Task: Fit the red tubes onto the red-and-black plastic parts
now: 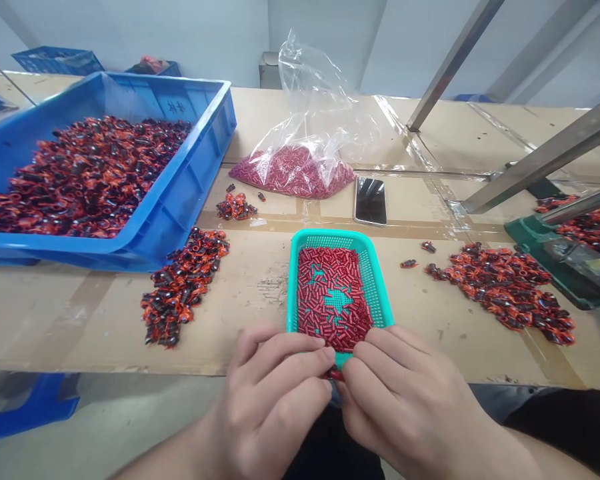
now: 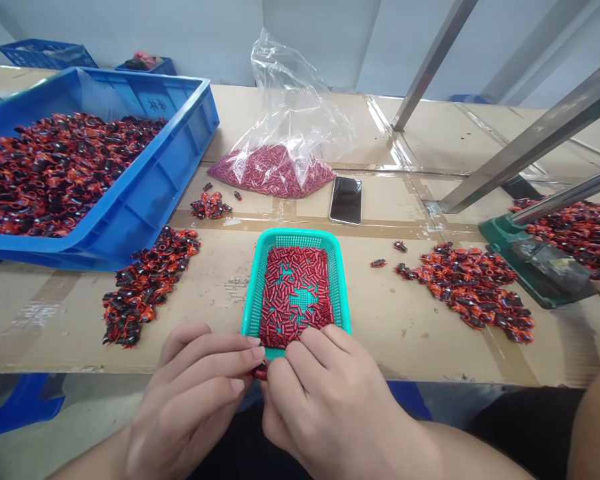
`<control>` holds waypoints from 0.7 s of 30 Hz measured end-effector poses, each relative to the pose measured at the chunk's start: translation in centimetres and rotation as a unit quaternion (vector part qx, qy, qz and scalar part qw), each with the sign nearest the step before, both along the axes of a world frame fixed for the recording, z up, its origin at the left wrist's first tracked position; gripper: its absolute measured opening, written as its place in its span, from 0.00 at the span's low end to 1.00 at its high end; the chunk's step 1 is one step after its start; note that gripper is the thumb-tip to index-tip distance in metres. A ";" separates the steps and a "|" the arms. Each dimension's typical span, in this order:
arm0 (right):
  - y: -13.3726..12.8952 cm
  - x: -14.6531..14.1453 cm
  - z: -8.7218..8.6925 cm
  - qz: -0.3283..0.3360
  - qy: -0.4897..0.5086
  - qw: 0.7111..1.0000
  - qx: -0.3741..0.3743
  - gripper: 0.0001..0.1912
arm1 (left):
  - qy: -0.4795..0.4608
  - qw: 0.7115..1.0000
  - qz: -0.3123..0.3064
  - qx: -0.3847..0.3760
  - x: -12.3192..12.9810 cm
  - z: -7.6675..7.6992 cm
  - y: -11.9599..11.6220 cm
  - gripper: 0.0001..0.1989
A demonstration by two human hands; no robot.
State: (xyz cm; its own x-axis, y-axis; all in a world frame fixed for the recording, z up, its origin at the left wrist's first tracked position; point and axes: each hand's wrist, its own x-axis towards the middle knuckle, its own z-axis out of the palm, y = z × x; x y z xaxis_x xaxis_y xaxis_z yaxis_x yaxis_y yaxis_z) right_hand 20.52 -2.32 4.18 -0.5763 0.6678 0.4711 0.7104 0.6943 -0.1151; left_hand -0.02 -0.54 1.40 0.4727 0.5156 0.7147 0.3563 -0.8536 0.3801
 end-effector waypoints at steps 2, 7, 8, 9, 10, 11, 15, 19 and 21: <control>-0.1 0.2 0.2 0.004 -0.002 1.000 -0.031 0.16 | -0.004 0.999 0.021 0.040 0.3 -0.2 -0.2 0.13; -0.4 0.7 0.8 0.014 0.011 0.988 -0.154 0.14 | 0.003 0.992 0.046 0.116 1.0 -0.7 -0.9 0.17; -0.5 0.7 0.9 0.015 0.015 0.984 -0.178 0.14 | 0.000 0.990 0.051 0.129 1.1 -0.8 -1.0 0.16; -0.6 0.8 0.9 0.014 0.019 0.979 -0.200 0.14 | -0.004 0.989 0.056 0.138 1.2 -0.7 -1.1 0.14; -0.7 0.8 1.0 0.011 0.025 0.975 -0.222 0.14 | -0.004 0.988 0.059 0.141 1.2 -0.7 -1.1 0.12; -0.7 0.8 1.0 0.007 0.031 0.969 -0.244 0.14 | 0.004 0.990 0.058 0.132 1.2 -0.6 -1.1 0.10; -0.7 0.8 1.6 -0.001 0.052 0.939 -0.341 0.15 | 0.051 0.997 0.048 0.039 1.0 -0.1 -1.1 0.12; -0.2 1.0 2.3 -0.004 0.056 0.905 -0.421 0.16 | 0.055 0.997 0.055 0.006 1.2 -0.2 -1.2 0.15; -0.1 1.1 2.4 -0.015 0.057 0.901 -0.429 0.17 | 0.055 0.997 0.056 0.005 1.3 -0.6 -1.3 0.15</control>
State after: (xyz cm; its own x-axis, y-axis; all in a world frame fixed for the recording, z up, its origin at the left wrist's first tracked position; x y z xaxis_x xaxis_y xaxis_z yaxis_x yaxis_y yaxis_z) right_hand 21.64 -2.45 6.59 -0.5331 0.8285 -0.1712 0.6768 0.2963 -0.6739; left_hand 1.26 -1.89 0.78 0.4880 0.5623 0.6676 0.4883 -0.8098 0.3252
